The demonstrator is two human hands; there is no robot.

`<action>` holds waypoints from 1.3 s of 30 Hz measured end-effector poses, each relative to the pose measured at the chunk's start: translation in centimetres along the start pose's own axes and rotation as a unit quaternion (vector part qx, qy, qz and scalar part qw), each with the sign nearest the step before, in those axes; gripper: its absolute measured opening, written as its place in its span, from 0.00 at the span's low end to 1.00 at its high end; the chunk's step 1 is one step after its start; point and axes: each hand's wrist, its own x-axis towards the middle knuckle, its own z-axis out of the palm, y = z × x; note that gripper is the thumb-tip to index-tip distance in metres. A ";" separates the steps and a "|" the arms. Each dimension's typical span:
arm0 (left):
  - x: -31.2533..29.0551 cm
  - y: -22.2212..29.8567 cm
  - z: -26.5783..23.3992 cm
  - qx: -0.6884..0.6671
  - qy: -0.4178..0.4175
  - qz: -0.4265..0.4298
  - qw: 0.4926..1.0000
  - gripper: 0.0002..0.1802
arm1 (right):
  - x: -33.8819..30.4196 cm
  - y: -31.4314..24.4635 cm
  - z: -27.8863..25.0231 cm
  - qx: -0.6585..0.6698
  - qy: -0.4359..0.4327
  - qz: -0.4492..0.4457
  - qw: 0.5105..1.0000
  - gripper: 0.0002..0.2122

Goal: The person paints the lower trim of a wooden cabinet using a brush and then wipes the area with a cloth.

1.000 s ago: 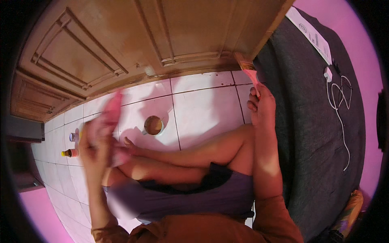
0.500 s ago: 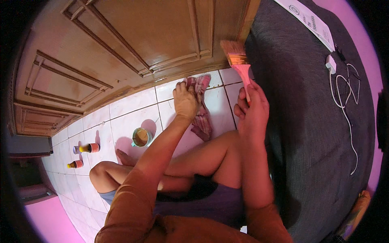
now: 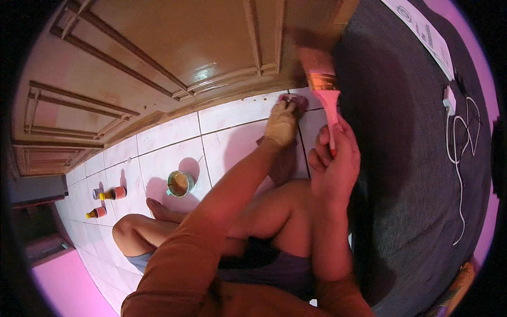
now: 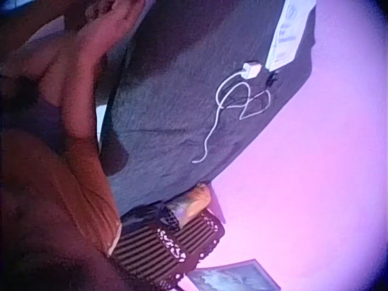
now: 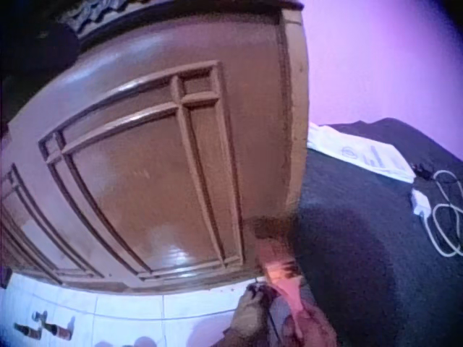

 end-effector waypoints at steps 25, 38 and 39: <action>-6.2 -8.1 -7.9 0.224 -0.223 -0.202 0.927 0.23 | -1.8 -0.4 0.1 0.007 0.009 -0.057 0.998 0.10; -6.0 -9.8 -5.5 0.183 -0.056 -0.105 0.976 0.20 | -2.1 -0.5 0.8 0.007 -0.008 -0.045 0.999 0.12; -6.1 -9.9 -4.8 0.174 -0.035 -0.078 0.981 0.19 | -2.2 -0.5 1.0 0.005 0.001 -0.038 0.999 0.12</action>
